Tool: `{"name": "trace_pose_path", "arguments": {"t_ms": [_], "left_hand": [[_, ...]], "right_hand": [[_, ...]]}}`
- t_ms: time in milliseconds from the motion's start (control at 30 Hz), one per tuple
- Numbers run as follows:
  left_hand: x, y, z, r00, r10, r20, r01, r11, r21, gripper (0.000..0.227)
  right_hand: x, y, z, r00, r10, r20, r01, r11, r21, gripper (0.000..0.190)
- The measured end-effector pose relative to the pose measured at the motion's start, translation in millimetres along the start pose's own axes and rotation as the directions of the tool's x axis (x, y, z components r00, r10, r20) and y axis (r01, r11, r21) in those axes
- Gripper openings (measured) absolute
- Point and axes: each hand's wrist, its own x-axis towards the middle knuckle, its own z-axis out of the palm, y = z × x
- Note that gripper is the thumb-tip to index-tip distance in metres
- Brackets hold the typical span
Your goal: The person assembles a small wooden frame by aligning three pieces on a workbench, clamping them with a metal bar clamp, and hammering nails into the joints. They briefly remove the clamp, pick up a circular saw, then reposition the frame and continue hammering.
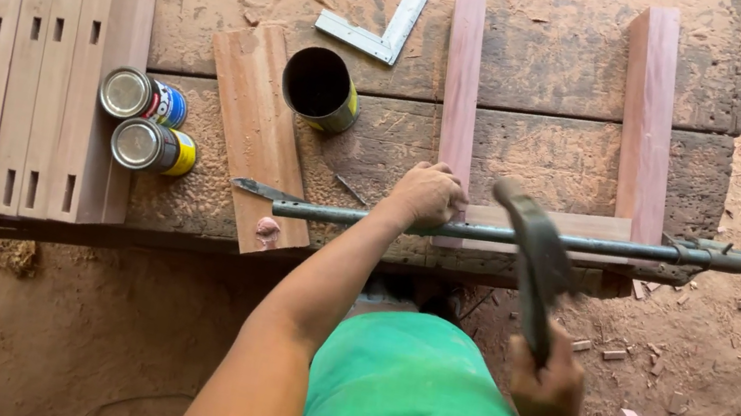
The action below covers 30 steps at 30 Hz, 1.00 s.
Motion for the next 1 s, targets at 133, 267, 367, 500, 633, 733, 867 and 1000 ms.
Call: {"name": "trace_pose_path", "arguments": {"t_ms": [133, 267, 367, 500, 633, 733, 867, 1000], "left_hand": [[-30.0, -3.6, -0.5, 0.938, 0.009, -0.346, -0.047, 0.994, -0.102, 0.037], [-66.0, 5.0, -1.3, 0.903, -0.127, -0.41, 0.094, 0.99, -0.101, 0.05], [-76.5, 9.3, 12.3, 0.95, -0.161, -0.268, 0.168, 0.986, 0.003, 0.082], [-67.8, 0.3, 49.3, 0.942, -0.13, -0.309, 0.213, 0.944, 0.252, 0.121], [-68.1, 6.3, 39.0, 0.918, -0.158, -0.363, 0.258, 0.935, 0.245, 0.118], [-69.8, 9.9, 35.3, 0.939, -0.18, -0.292, 0.252, 0.94, 0.231, 0.112], [-60.9, -1.8, 52.3, 0.953, -0.236, -0.19, 0.27, 0.945, 0.186, 0.117], [-58.5, -5.3, 57.4, 0.962, -0.261, -0.076, 0.269, 0.956, 0.12, 0.118]], "right_hand": [[-3.1, -41.7, -34.6, 0.933, -0.325, -0.157, 0.333, 0.942, 0.029, 0.012], [-6.0, -4.0, -7.4, 0.955, -0.256, -0.149, 0.267, 0.962, 0.061, 0.015], [13.1, 47.4, 36.8, 0.997, -0.041, 0.07, 0.049, 0.992, -0.113, 0.023], [28.1, 29.6, 43.6, 0.986, 0.128, 0.109, -0.118, 0.989, -0.094, 0.022], [18.9, -1.1, -0.5, 0.99, -0.107, -0.092, 0.102, 0.993, -0.059, 0.018], [5.9, -6.5, -12.1, 0.926, -0.314, -0.212, 0.334, 0.94, 0.07, 0.014], [5.2, 37.7, 50.0, 0.991, -0.068, -0.117, 0.058, 0.994, -0.088, 0.021], [28.7, 54.5, 73.7, 0.979, 0.198, -0.053, -0.204, 0.965, -0.165, 0.035]]}}
